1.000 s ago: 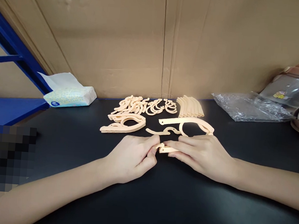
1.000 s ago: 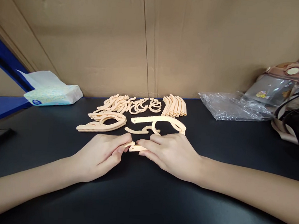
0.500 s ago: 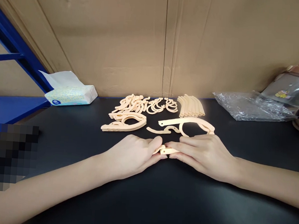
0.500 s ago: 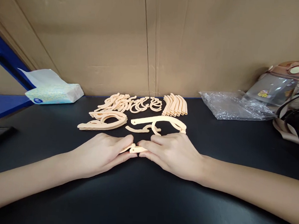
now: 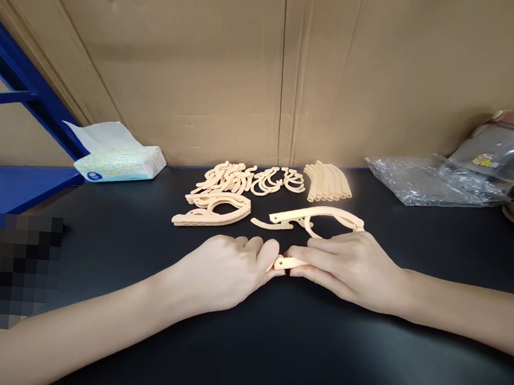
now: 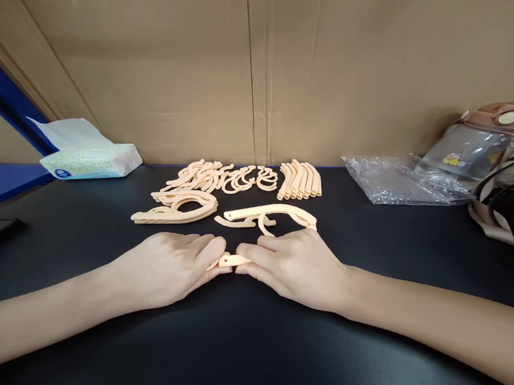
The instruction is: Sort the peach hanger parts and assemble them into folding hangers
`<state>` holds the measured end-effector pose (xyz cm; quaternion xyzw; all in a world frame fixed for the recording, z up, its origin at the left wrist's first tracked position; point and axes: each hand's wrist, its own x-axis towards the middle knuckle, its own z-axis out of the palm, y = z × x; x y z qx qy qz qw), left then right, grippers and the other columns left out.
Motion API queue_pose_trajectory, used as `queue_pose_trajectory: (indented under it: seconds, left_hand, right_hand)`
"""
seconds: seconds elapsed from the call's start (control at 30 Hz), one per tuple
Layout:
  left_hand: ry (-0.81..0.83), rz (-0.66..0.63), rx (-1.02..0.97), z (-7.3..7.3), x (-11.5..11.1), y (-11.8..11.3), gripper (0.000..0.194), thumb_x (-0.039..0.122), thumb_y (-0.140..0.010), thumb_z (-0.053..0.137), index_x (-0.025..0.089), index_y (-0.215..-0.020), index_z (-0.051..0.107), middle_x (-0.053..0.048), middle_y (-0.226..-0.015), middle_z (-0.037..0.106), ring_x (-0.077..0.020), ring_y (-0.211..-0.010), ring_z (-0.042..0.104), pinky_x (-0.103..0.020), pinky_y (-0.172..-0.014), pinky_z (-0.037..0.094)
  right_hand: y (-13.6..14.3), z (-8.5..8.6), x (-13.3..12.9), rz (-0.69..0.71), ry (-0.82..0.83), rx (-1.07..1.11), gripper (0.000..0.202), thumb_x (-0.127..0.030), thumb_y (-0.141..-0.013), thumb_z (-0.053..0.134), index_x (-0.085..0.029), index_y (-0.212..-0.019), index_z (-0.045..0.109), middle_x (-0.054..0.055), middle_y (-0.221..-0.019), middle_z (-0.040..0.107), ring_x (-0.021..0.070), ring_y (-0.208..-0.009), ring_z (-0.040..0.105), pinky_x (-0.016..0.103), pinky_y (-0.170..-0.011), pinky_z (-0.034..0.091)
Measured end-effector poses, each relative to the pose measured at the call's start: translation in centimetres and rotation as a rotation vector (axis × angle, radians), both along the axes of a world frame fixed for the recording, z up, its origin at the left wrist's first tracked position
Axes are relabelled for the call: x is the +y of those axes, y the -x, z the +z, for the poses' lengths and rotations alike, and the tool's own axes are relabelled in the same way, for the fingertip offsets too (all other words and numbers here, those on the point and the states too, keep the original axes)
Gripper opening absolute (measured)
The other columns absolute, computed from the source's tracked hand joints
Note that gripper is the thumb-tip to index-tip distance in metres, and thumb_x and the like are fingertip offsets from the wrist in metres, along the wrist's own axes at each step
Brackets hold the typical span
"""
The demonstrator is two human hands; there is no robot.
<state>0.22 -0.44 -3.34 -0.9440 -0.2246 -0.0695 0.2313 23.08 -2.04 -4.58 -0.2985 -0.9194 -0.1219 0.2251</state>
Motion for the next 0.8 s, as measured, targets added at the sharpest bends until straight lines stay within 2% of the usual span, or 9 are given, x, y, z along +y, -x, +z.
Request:
queue_pose_trajectory:
  seconds: [0.2,0.47,0.8]
  left_hand:
    - [-0.192,-0.043,0.003,0.25,-0.25,-0.04,0.028,0.021,-0.097,0.033,0.019,-0.071,0.044,0.002,-0.055,0.048,-0.0135,-0.041,0.047,-0.03,-0.044,0.028]
    - [-0.126,-0.077,-0.096,0.05,0.0,-0.11,0.023,0.025,-0.092,0.045,0.017,-0.07,0.046,0.003,-0.055,0.05,-0.0113,-0.046,0.05,-0.029,-0.046,0.029]
    - [-0.135,-0.096,-0.094,0.0,0.0,0.08,0.026,0.024,-0.093,0.043,0.018,-0.068,0.045,0.004,-0.055,0.049,-0.0117,-0.045,0.049,-0.029,-0.046,0.028]
  right_hand:
    - [-0.06,-0.1,0.15,0.008,0.103,0.007,0.034,-0.035,-0.099,0.038,-0.02,-0.103,0.068,0.0,-0.068,0.066,0.009,-0.055,0.058,0.022,-0.055,0.037]
    - [0.02,-0.13,0.18,-0.004,0.037,-0.019,0.035,-0.034,-0.099,0.038,-0.02,-0.101,0.069,-0.001,-0.065,0.064,0.0097,-0.051,0.055,0.024,-0.051,0.033]
    - [0.09,-0.15,0.23,-0.004,0.029,-0.039,0.035,-0.034,-0.099,0.037,-0.02,-0.101,0.07,-0.001,-0.064,0.062,0.0099,-0.049,0.053,0.025,-0.05,0.032]
